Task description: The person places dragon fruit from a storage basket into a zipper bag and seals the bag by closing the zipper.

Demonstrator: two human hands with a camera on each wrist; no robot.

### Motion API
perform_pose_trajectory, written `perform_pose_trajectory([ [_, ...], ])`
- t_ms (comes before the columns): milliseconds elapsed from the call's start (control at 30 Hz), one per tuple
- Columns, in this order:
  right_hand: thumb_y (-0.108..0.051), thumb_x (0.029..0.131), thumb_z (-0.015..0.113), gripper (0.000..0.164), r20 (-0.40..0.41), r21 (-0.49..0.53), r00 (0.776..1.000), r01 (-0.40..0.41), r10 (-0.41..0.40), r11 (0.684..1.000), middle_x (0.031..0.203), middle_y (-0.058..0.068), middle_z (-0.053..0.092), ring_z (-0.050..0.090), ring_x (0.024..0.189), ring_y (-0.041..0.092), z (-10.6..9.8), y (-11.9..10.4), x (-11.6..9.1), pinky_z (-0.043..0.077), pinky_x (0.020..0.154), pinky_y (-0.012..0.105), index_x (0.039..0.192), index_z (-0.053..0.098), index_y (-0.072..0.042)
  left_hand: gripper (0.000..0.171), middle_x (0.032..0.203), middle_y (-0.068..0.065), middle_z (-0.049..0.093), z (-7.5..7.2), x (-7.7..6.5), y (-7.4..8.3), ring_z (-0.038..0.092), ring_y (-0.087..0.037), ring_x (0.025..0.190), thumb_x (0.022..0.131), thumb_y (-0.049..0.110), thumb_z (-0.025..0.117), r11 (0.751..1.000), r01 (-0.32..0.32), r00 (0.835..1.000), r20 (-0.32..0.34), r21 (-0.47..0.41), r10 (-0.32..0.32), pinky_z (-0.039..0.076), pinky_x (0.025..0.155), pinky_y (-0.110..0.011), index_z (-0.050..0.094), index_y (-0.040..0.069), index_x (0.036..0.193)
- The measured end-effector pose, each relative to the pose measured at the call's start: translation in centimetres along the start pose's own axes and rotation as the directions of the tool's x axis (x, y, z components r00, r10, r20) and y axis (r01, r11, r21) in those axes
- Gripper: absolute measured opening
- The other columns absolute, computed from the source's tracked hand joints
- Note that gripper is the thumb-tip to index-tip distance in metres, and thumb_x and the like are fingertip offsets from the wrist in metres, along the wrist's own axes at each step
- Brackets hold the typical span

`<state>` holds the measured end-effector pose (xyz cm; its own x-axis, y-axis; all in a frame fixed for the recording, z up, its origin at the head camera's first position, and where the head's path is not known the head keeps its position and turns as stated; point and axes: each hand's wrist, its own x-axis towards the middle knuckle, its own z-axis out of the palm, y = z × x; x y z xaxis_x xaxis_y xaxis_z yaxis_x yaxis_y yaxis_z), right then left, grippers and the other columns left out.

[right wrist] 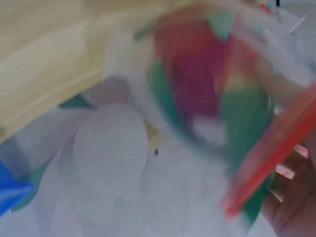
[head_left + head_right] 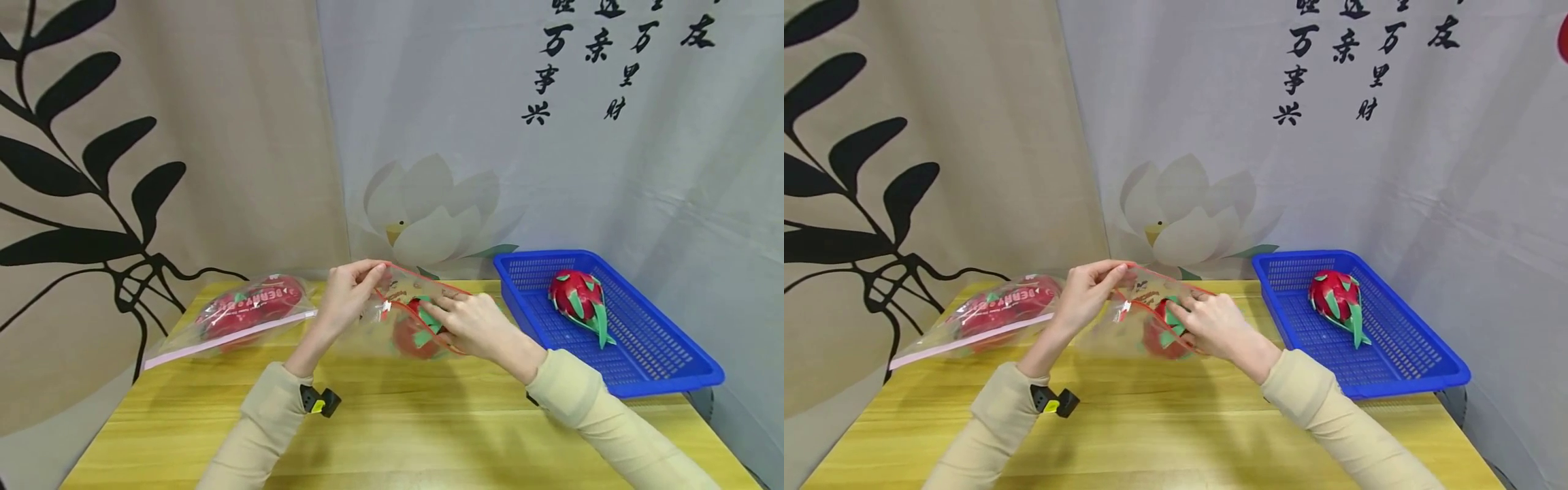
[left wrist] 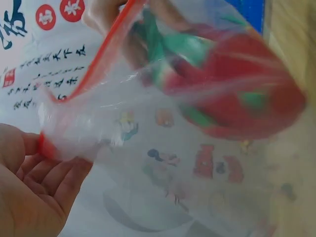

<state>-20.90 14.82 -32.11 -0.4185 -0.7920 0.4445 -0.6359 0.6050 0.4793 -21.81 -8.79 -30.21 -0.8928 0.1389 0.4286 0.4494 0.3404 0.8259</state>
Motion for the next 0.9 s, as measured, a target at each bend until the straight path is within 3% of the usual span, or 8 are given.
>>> perform_pose_trajectory([
  [100, -0.047, 0.065, 0.081, 0.062, -0.013, -0.004, 0.998, -0.06, 0.06, 0.998, 0.103, 0.003, 0.072, 0.07, 0.081, 0.019, 0.0, 0.9, -0.1, 0.05, 0.046, 0.034, 0.115, 0.066, -0.014, 0.026, 0.088, -0.02, 0.072, -0.1, 0.1, -0.1, 0.065, -0.017, 0.063, 0.097, 0.017, 0.054, 1.0, -0.013, 0.999, -0.038, -0.008, 0.012, 0.051, 0.055, -0.019, 0.069, -0.001, 0.11],
  [200, -0.046, 0.064, 0.082, 0.066, -0.003, -0.008, 0.996, -0.094, 0.094, 0.996, 0.103, 0.005, 0.071, 0.07, 0.081, 0.02, -0.4, 1.5, 0.0, 0.05, 0.047, 0.034, 0.118, 0.064, -0.011, 0.025, 0.087, -0.02, 0.072, -0.3, 0.2, 0.0, 0.066, -0.021, 0.064, 0.096, 0.017, 0.056, 0.999, -0.035, 0.995, -0.091, -0.019, 0.033, 0.051, 0.054, -0.018, 0.069, 0.0, 0.108],
  [367, -0.04, 0.068, 0.082, 0.063, 0.002, -0.01, 0.996, -0.091, 0.091, 0.996, 0.107, 0.008, 0.071, 0.07, 0.088, 0.021, -0.9, 1.9, 0.3, 0.052, 0.051, 0.034, 0.12, 0.063, -0.011, 0.026, 0.095, -0.02, 0.073, -0.8, 0.5, 0.0, 0.072, -0.029, 0.082, 0.096, 0.017, 0.055, 0.999, -0.024, 0.993, -0.116, -0.023, 0.021, 0.054, 0.059, -0.018, 0.069, -0.001, 0.109],
  [500, -0.036, 0.072, 0.08, 0.056, -0.024, 0.008, 0.997, -0.075, 0.075, 0.997, 0.113, 0.01, 0.07, 0.069, 0.097, 0.024, -1.3, 2.2, 0.4, 0.056, 0.059, 0.036, 0.12, 0.064, -0.011, 0.026, 0.092, -0.015, 0.074, -1.1, 0.3, -0.2, 0.072, -0.026, 0.077, 0.096, 0.02, 0.056, 0.994, -0.007, 0.993, -0.118, 0.113, 0.02, 0.048, 0.053, -0.018, 0.069, 0.001, 0.108],
  [633, -0.033, 0.075, 0.079, 0.053, -0.051, 0.025, 0.996, -0.07, 0.071, 0.997, 0.118, 0.011, 0.069, 0.068, 0.103, 0.026, -1.6, 2.7, 0.5, 0.058, 0.073, 0.037, 0.121, 0.065, -0.01, 0.026, 0.091, -0.014, 0.075, -1.2, 0.0, 0.1, 0.072, -0.025, 0.075, 0.093, 0.017, 0.058, 0.959, -0.027, 0.993, -0.104, 0.282, 0.059, 0.047, 0.052, -0.021, 0.07, -0.001, 0.107],
  [733, -0.031, 0.076, 0.078, 0.051, -0.072, 0.057, 0.995, -0.068, 0.072, 0.996, 0.117, 0.01, 0.069, 0.068, 0.104, 0.026, -1.8, 3.0, 0.2, 0.058, 0.076, 0.038, 0.12, 0.065, -0.01, 0.024, 0.091, -0.016, 0.074, -1.1, 0.0, 0.4, 0.067, -0.021, 0.06, 0.091, 0.012, 0.057, 0.948, -0.049, 0.992, -0.095, 0.315, 0.083, 0.041, 0.045, -0.02, 0.07, -0.003, 0.106],
  [800, -0.03, 0.076, 0.078, 0.049, -0.104, 0.101, 0.991, -0.074, 0.084, 0.992, 0.116, 0.009, 0.07, 0.068, 0.103, 0.025, -1.8, 3.2, 0.0, 0.058, 0.072, 0.037, 0.119, 0.066, -0.01, 0.023, 0.091, -0.016, 0.074, -1.0, 0.1, 0.4, 0.056, -0.016, 0.049, 0.092, 0.01, 0.055, 0.95, -0.057, 0.99, -0.104, 0.308, 0.093, 0.031, 0.04, -0.018, 0.07, -0.003, 0.104],
  [900, -0.026, 0.076, 0.079, 0.044, -0.176, 0.175, 0.977, -0.094, 0.125, 0.98, 0.114, 0.009, 0.07, 0.07, 0.095, 0.025, -2.0, 3.8, -0.3, 0.057, 0.061, 0.035, 0.116, 0.068, -0.01, 0.023, 0.09, -0.016, 0.074, -1.0, 0.2, 0.3, 0.052, -0.015, 0.048, 0.094, 0.009, 0.053, 0.953, -0.07, 0.987, -0.115, 0.294, 0.108, 0.024, 0.039, -0.018, 0.07, -0.004, 0.103],
])
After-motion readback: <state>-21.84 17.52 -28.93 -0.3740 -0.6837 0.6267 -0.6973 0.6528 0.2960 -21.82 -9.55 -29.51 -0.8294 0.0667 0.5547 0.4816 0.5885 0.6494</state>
